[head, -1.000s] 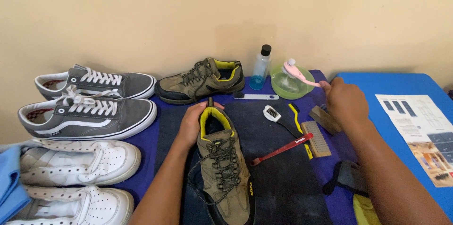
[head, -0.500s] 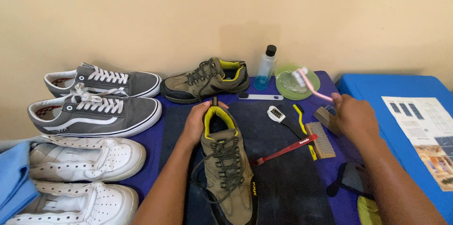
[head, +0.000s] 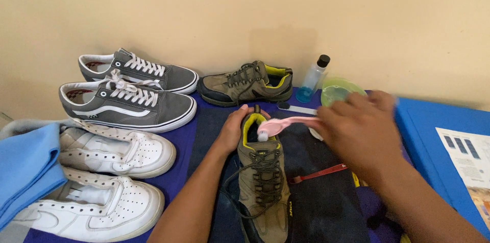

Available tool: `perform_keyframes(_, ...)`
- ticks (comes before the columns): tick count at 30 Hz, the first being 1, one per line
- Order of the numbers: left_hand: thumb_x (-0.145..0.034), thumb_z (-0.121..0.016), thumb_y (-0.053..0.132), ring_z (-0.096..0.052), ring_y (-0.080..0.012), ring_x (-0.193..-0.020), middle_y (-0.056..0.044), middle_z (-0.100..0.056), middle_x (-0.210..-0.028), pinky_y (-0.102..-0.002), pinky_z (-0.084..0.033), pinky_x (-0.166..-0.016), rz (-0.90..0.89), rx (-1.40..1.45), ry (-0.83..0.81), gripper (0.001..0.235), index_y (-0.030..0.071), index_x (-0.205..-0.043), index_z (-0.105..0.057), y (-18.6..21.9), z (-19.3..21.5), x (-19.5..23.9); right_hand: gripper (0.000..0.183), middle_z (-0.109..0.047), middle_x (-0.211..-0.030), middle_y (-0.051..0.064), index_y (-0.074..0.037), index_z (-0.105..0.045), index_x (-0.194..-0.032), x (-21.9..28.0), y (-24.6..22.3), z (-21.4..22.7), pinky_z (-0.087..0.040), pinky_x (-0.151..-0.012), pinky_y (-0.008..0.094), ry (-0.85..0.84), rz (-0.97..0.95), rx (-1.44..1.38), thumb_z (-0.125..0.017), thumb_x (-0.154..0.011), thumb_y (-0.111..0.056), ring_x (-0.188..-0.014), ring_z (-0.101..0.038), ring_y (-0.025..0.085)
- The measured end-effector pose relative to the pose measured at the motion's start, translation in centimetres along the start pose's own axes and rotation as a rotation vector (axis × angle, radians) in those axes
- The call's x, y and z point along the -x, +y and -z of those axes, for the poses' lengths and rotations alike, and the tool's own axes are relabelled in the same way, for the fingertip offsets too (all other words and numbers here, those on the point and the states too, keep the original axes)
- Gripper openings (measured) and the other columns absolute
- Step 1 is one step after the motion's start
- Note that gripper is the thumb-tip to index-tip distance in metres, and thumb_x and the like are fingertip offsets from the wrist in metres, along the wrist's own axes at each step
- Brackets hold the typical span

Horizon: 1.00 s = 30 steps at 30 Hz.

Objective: The person cleans the interior of a hiking boot using a pink toothbrush. They repeatedly dip the brush into a bowl of water and scrub the inside lining and collar of the shoe. Other shoes and cleaning tools are visible on the table.

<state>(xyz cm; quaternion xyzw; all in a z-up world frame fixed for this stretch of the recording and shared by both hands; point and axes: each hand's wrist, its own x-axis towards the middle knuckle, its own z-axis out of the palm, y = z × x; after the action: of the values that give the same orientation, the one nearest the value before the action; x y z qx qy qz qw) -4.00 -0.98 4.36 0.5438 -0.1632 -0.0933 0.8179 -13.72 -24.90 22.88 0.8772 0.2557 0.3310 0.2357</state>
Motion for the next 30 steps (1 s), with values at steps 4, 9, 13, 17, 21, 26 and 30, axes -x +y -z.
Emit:
perform_keyframes(4,-0.107,-0.027,0.041,-0.069,-0.0182,-0.088,-0.011,-0.078,-0.099,-0.03,-0.049,-0.088,-0.161,-0.183,-0.062,0.061,0.004,-0.104,-0.075,0.7,-0.3,0.4,0.013,-0.064,-0.075,-0.005,-0.026,-0.067,-0.094,-3.1,-3.3,-0.4,-0.042,-0.084,0.048,0.106,0.193,-0.102,-0.064,-0.094,-0.038,-0.084,-0.06,0.025)
perform_keyframes(9,-0.108,-0.048,0.034,-0.057,-0.0318,-0.082,-0.019,-0.064,-0.079,-0.046,-0.047,-0.082,-0.127,-0.377,0.152,0.049,-0.002,-0.085,-0.072,-4.1,2.7,-1.6,0.019,-0.062,-0.069,0.007,-0.019,-0.062,-0.078,-5.2,-2.3,1.4,-0.037,-0.083,0.04,0.201,0.313,-0.01,-0.059,-0.096,-0.022,-0.08,-0.057,0.025)
perform_keyframes(13,-0.106,-0.05,0.039,-0.059,-0.028,-0.077,-0.006,-0.064,-0.075,-0.04,-0.047,-0.077,-0.132,-0.347,0.146,0.048,0.008,-0.076,-0.071,1.8,-1.3,0.6,0.016,-0.062,-0.07,0.007,-0.019,-0.064,-0.081,-4.2,-4.5,-0.2,-0.033,-0.077,0.042,0.266,0.468,-0.05,-0.058,-0.096,-0.019,-0.079,-0.055,0.025)
perform_keyframes(17,-0.106,-0.047,0.038,-0.059,-0.0264,-0.077,-0.008,-0.066,-0.074,-0.038,-0.048,-0.077,-0.082,-0.307,0.141,0.048,0.007,-0.081,-0.074,-1.4,1.2,-0.4,0.021,-0.061,-0.072,0.009,-0.016,-0.064,-0.076,-4.2,-4.1,-0.2,-0.04,-0.082,0.045,0.281,0.383,-0.052,-0.059,-0.096,-0.017,-0.08,-0.057,0.028)
perform_keyframes(21,-0.103,-0.043,0.038,-0.061,-0.0326,-0.084,-0.017,-0.068,-0.078,-0.039,-0.049,-0.085,-0.07,-0.333,0.11,0.052,0.002,-0.093,-0.079,2.6,-2.0,0.8,0.019,-0.06,-0.072,0.008,-0.016,-0.063,-0.075,-3.7,-4.2,-0.7,-0.04,-0.079,0.045,0.323,0.381,-0.026,-0.061,-0.094,-0.015,-0.078,-0.057,0.028)
perform_keyframes(26,-0.103,-0.051,0.043,-0.06,-0.0315,-0.078,-0.012,-0.065,-0.074,-0.042,-0.046,-0.079,-0.067,-0.357,0.159,0.049,0.007,-0.078,-0.073,1.5,-1.5,0.4,0.018,-0.061,-0.073,0.006,-0.018,-0.064,-0.08,-3.7,-4.4,-0.6,-0.039,-0.08,0.043,0.34,0.416,-0.066,-0.059,-0.097,-0.016,-0.079,-0.058,0.026)
perform_keyframes(30,-0.103,-0.044,0.042,-0.059,-0.0379,-0.08,-0.019,-0.064,-0.073,-0.044,-0.045,-0.083,-0.056,-0.4,0.143,0.053,0.002,-0.077,-0.067,2.5,-1.7,0.5,0.018,-0.056,-0.075,0.006,-0.015,-0.061,-0.079,-4.9,-1.4,0.3,-0.039,-0.083,0.043,0.358,0.364,-0.031,-0.06,-0.097,-0.017,-0.081,-0.056,0.026)
